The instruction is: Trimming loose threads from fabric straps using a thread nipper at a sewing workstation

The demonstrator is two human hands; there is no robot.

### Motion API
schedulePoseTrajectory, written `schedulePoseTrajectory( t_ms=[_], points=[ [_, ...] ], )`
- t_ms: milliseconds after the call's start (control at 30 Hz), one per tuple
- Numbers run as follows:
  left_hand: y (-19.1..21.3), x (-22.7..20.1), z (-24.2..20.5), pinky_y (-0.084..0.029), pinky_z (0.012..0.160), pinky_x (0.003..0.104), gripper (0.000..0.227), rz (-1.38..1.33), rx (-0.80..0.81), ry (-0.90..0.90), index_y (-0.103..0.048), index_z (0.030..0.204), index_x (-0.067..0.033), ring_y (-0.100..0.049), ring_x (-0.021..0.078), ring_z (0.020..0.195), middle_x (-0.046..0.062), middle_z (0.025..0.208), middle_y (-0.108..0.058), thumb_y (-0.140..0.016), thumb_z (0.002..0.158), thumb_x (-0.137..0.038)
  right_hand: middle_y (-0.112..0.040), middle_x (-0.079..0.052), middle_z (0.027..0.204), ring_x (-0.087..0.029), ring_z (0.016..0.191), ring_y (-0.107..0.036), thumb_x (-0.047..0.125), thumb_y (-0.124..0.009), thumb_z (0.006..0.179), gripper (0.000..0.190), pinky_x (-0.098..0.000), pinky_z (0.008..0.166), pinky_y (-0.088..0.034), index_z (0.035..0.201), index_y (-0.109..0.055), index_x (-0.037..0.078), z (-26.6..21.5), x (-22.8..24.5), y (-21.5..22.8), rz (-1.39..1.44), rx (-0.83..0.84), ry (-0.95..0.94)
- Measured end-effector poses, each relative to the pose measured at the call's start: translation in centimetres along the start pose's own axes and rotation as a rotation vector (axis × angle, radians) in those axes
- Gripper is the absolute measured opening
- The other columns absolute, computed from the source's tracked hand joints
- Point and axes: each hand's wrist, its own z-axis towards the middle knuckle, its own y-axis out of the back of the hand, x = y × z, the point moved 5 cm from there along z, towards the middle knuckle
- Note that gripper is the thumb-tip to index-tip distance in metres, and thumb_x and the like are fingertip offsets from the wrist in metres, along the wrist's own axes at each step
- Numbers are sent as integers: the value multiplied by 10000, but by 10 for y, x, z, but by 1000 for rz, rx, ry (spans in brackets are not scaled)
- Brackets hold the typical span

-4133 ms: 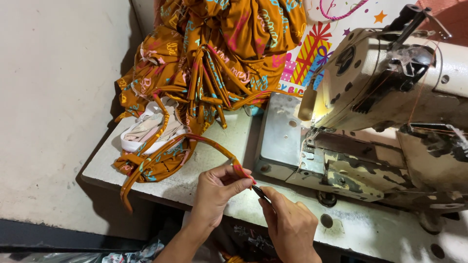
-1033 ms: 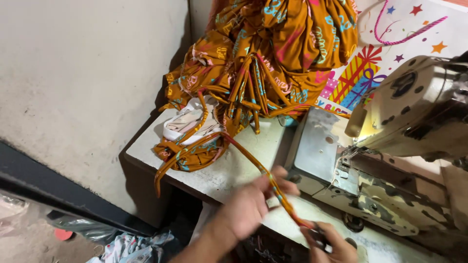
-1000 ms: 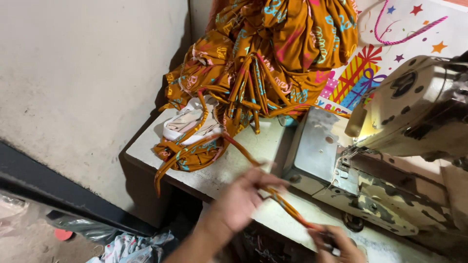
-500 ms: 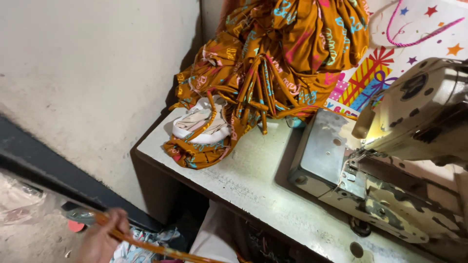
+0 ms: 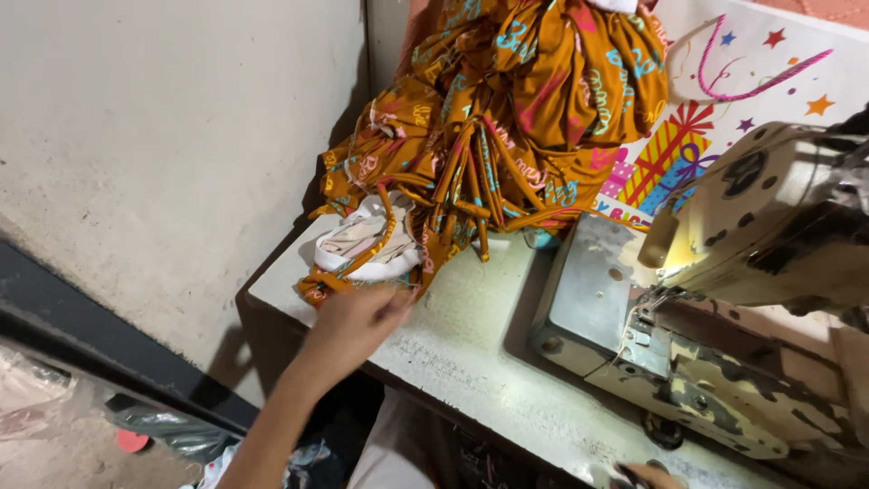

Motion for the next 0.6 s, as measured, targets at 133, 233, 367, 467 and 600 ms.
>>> schedulePoseTrajectory(
  t_ms=[133,233,367,467,600],
  points=[
    [-34,-20,105,-440,465,242,141,127,-334,-406,-731,915,-159,-585,94,576,-36,743,-697,-667,922,-33,-885,-249,897,-286,912,-846,-7,-686,901,315,-305,852,-534,1155,-861,-70,-87,86,8,422,-120,263],
    [-50,-38,147,-490,452,208,219,375,-473,-542,-764,1128,-55,-548,123,570,116,936,-669,-753,914,-13,-778,-453,1196,-528,1109,-748,-257,-679,846,452,-519,989,-542,1296,-718,-255,-22,21,-5,708,128,0],
    [-55,-56,167,-522,737,425,140,630,-463,-602,-611,819,-49,-596,302,922,107,1026,-586,-739,869,-25,-875,-13,1243,-179,1209,-814,151,-753,853,412,-317,1147,-632,1259,-820,142,-39,39,3,86,119,254],
    [-24,-73,163,-513,596,296,150,344,-520,-606,-667,828,-116,-629,171,801,21,903,-664,-780,913,-66,-826,-110,1310,-277,1254,-775,77,-741,866,457,-412,1159,-612,1322,-770,73,-1,4,-7,265,235,181],
    [38,-127,88,-610,646,212,187,-325,-315,-899,-676,1014,-33,-749,167,781,108,959,-764,-663,932,135,-890,57,1220,-92,1228,-797,155,-747,866,382,-250,1143,-644,1231,-853,196,-77,79,9,48,74,157]
  ],
)
